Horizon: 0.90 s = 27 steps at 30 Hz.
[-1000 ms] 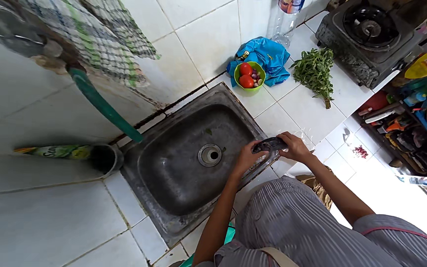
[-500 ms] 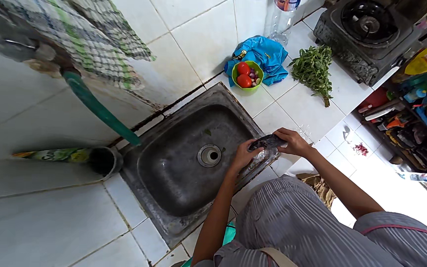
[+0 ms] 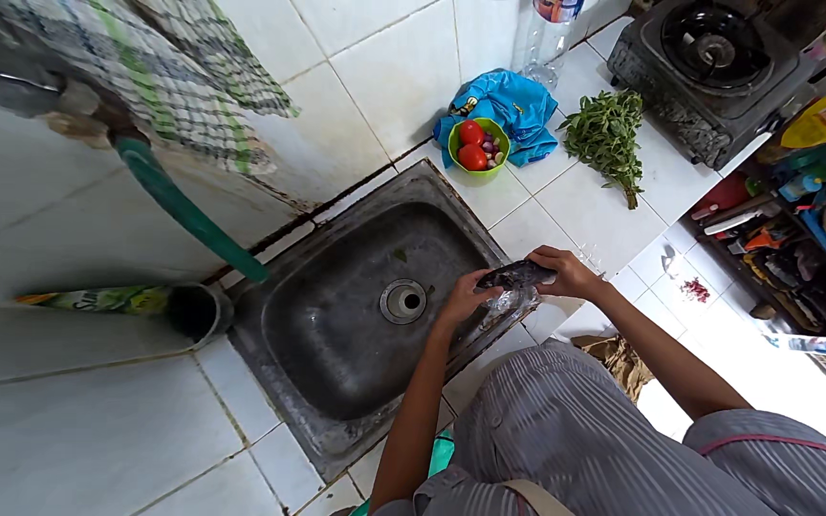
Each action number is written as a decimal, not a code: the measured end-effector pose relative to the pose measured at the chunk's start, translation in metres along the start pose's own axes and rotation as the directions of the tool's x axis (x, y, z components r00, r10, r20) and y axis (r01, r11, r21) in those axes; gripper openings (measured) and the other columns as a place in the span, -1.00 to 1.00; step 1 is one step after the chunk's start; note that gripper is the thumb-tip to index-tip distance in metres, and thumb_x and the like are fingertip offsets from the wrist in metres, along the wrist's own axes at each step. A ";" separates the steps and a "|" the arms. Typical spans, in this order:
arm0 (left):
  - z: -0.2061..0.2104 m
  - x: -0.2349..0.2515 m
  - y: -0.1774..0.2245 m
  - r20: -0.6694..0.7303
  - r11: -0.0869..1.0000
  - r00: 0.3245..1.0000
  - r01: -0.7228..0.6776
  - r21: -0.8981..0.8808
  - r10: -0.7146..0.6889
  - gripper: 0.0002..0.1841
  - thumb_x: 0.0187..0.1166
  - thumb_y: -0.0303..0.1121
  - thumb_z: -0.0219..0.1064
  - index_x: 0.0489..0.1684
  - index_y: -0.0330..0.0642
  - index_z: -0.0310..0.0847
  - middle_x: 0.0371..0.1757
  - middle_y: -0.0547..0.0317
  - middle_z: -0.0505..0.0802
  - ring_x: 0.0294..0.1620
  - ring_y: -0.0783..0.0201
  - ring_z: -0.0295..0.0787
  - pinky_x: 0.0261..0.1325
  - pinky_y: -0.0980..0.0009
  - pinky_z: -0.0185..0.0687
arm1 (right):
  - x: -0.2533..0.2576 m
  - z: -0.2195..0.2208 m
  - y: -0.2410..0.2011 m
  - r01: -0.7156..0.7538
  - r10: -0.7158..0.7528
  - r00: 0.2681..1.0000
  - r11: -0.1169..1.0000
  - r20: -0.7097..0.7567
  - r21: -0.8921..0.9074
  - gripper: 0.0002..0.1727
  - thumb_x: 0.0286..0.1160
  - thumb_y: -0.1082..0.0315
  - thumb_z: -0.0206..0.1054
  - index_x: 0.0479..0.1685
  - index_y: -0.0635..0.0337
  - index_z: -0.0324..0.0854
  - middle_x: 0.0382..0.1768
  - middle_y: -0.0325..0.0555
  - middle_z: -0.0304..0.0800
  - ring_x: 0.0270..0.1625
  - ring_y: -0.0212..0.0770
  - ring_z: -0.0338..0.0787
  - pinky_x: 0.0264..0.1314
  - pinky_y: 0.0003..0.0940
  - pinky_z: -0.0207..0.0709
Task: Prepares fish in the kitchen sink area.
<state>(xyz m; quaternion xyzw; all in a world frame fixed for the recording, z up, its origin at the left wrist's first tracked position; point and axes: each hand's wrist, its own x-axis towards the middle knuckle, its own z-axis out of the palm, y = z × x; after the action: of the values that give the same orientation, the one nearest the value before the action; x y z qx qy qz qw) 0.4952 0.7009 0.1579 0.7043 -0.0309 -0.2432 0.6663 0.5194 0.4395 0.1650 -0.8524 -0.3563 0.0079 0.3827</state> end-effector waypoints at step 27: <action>0.019 0.003 0.034 -0.234 0.954 0.961 0.200 0.225 -0.146 -0.62 0.53 -0.33 0.52 0.16 -0.44 0.67 0.05 -0.20 0.85 0.05 0.08 0.80 0.24 0.12 0.64 | 0.024 -0.009 -0.012 -0.087 0.112 0.980 0.985 0.165 -0.151 -0.46 0.01 0.50 0.68 0.11 0.47 0.72 0.02 0.30 0.80 0.00 0.24 0.86 0.06 0.14 0.71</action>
<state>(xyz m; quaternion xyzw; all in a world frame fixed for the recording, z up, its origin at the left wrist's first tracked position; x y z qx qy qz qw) 0.4999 0.6782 0.1894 0.8037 0.0733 -0.2175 0.5490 0.5326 0.4541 0.1858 -0.8905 -0.3446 0.0752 0.2875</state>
